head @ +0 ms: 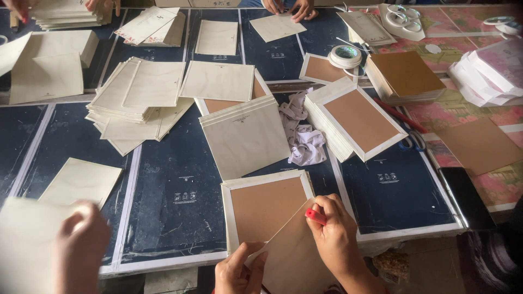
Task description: Inspecting printed invitation cards for quality control by picking them up, opening them, and restacking them.
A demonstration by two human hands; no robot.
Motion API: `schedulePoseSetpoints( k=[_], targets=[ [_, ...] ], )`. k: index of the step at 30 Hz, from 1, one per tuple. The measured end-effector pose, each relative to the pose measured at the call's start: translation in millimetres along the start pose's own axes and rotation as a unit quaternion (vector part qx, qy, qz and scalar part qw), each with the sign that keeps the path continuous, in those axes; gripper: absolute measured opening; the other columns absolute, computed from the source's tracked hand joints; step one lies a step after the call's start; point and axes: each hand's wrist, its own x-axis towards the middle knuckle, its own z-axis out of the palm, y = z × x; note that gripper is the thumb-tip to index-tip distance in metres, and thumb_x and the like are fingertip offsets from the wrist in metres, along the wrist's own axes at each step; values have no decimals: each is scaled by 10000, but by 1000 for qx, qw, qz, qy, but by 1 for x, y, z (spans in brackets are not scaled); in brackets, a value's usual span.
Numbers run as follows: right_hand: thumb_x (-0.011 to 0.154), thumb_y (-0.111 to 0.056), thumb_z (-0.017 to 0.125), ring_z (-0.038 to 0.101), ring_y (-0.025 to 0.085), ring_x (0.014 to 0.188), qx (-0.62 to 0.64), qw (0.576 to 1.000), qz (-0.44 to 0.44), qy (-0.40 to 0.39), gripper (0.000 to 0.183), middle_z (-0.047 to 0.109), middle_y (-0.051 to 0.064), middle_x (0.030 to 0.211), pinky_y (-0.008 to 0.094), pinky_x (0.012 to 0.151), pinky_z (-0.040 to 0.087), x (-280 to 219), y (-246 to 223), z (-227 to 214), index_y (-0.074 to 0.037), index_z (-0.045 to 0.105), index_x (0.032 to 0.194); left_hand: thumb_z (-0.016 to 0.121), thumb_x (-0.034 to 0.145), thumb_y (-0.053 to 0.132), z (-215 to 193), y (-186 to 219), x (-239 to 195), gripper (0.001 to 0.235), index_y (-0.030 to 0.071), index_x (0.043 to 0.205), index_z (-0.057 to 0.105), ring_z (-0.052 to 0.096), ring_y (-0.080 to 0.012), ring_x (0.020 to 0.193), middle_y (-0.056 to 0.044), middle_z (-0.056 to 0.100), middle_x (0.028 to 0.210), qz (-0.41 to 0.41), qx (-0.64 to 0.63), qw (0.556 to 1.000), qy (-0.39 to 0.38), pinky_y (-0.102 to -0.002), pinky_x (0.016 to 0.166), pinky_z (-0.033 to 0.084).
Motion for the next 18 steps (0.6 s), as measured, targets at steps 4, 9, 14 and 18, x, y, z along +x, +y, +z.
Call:
schedulePoseSetpoints(
  k=[4,9,14,18],
  targets=[
    [937,-25,700,598,231,733,-8,1000,1,-13,153,587,84,864,338,670,544,-3,3,2,-43,610,1060,815,810,178,-5,5,1,65,189,871,834,240,-35,325,49,341,429,-78,46,996,-27,-245,344,186],
    [895,69,646,592,192,624,26,1000,6,1,151,620,55,829,311,592,503,2,5,-3,-44,641,995,806,812,183,-8,9,4,38,152,820,826,259,-24,349,63,320,393,-125,9,992,-16,-254,366,198],
    [996,-112,572,526,129,613,155,968,196,-15,183,621,13,725,288,585,391,14,6,-39,-56,734,932,764,877,108,-31,-1,29,79,63,873,699,439,-101,437,-42,529,514,-185,-87,978,-36,-267,413,314],
    [1006,-65,575,400,27,514,585,734,340,50,128,578,174,747,163,417,206,-18,93,-70,7,658,1070,732,902,9,-66,-30,56,202,60,931,539,648,-221,657,-191,728,793,-222,-272,935,43,-363,558,563]
  ],
)
